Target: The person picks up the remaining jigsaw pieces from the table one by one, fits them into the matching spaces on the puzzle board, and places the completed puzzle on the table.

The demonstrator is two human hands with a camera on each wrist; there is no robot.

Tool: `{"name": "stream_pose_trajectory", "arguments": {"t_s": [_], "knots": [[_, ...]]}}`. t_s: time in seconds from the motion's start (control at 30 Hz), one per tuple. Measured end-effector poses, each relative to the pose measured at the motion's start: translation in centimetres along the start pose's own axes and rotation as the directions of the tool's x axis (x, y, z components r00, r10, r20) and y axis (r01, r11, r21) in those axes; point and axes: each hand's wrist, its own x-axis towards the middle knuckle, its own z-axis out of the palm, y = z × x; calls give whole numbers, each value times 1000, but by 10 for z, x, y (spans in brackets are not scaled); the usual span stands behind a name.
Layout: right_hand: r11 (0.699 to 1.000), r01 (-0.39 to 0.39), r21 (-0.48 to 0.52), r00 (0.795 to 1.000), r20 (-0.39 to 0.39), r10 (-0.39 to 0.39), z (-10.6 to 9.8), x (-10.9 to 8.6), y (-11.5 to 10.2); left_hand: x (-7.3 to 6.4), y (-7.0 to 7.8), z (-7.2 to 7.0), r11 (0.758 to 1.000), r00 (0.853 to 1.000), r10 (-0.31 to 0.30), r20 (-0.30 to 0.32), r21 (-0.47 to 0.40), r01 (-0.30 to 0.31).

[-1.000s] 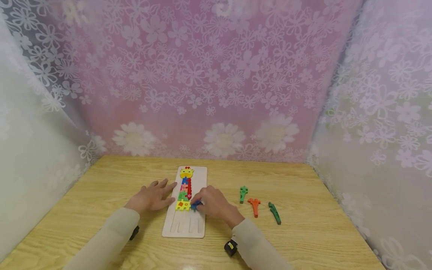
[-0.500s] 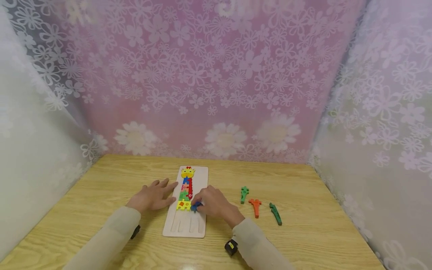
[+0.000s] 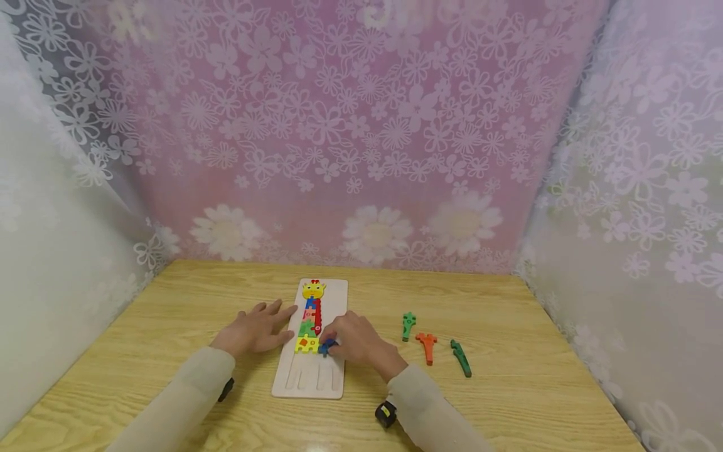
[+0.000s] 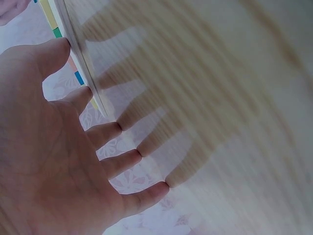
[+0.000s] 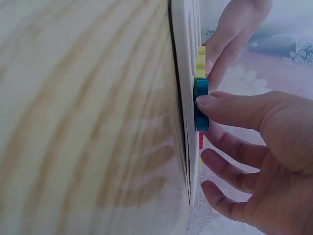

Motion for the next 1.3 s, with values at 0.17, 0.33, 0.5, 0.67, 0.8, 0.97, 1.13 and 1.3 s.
{"name": "stream_pose_trajectory", "arguments": {"t_s": [0.17,0.33,0.5,0.67,0.8,0.97,1.13,1.3], "knots": [[999,-34,9,999,4,34,0,0,-2,-1,1,-1,1000,1000,-4,-6,4,4],[998,-57,-11,998,7,57,-1,0,-4,-1,2,-1,1000,1000,-3,-10,3,3],[998,-60,-33,998,10,60,0,1,-3,-2,2,-1,1000,1000,-5,-12,6,5],[997,-55,-60,998,14,56,0,2,-3,-1,2,-1,1000,1000,-5,-16,10,5],[996,-66,-62,998,14,67,1,2,-4,-1,1,-1,1000,1000,-4,-14,1,4],[995,-76,-61,997,14,77,2,3,-5,-1,1,0,1000,1000,-5,-11,-2,5],[994,-86,-68,996,21,87,3,4,-4,-2,1,0,1000,1000,-3,-11,-4,3],[994,-90,-68,995,23,92,2,5,-3,-1,1,-1,1000,1000,2,-15,2,-2]]}}
